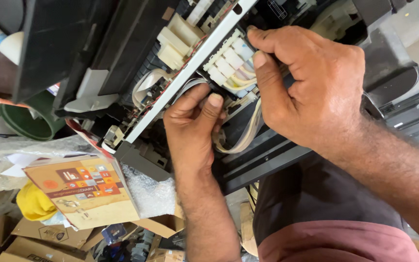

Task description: The person manipulates ribbon cables and internal electronic components within the carriage area of a printer.

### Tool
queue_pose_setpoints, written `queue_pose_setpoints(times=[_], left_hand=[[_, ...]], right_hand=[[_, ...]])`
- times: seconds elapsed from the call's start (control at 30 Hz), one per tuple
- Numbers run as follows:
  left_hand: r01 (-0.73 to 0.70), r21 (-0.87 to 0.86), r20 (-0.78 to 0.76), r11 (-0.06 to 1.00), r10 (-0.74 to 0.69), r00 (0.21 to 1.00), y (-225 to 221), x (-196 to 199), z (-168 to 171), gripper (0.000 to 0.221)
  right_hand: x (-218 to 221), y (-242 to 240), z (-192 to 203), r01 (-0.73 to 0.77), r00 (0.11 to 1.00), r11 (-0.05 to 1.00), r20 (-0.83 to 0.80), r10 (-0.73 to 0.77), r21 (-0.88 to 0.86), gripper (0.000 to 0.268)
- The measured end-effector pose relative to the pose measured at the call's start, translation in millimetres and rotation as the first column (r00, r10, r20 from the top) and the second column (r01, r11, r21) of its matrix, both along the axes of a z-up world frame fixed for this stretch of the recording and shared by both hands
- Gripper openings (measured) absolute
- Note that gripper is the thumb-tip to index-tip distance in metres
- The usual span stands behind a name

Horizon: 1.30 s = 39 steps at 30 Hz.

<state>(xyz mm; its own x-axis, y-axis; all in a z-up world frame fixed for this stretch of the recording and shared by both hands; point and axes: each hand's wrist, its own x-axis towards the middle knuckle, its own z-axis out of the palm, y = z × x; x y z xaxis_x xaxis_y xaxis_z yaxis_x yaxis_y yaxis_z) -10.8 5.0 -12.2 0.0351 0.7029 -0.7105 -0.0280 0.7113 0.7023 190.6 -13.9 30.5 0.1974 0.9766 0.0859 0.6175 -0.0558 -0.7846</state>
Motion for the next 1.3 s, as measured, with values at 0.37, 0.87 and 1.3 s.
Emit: queue_pose_setpoints(times=[0.37,0.87,1.3], left_hand=[[-0.031,0.121,0.003,0.992,0.03,1.0,-11.0,-1.7,-10.7,0.025],[0.129,0.135,-0.079,0.982,-0.119,0.99,-8.0,9.9,15.9,0.025],[0.33,0.459,-0.336,0.825,-0.183,0.924,-18.8,13.8,7.4,0.047]], right_hand=[[1.3,0.2,-1.0,-0.007,1.0,1.0,-0.007,0.007,-0.004,0.008],[-11.8,-3.0,-6.6,0.052,0.996,0.983,-0.059,-0.063,-0.178,0.009],[-16.5,-24.3,-24.7,0.202,0.929,0.927,-0.237,-0.283,-0.316,0.013]])
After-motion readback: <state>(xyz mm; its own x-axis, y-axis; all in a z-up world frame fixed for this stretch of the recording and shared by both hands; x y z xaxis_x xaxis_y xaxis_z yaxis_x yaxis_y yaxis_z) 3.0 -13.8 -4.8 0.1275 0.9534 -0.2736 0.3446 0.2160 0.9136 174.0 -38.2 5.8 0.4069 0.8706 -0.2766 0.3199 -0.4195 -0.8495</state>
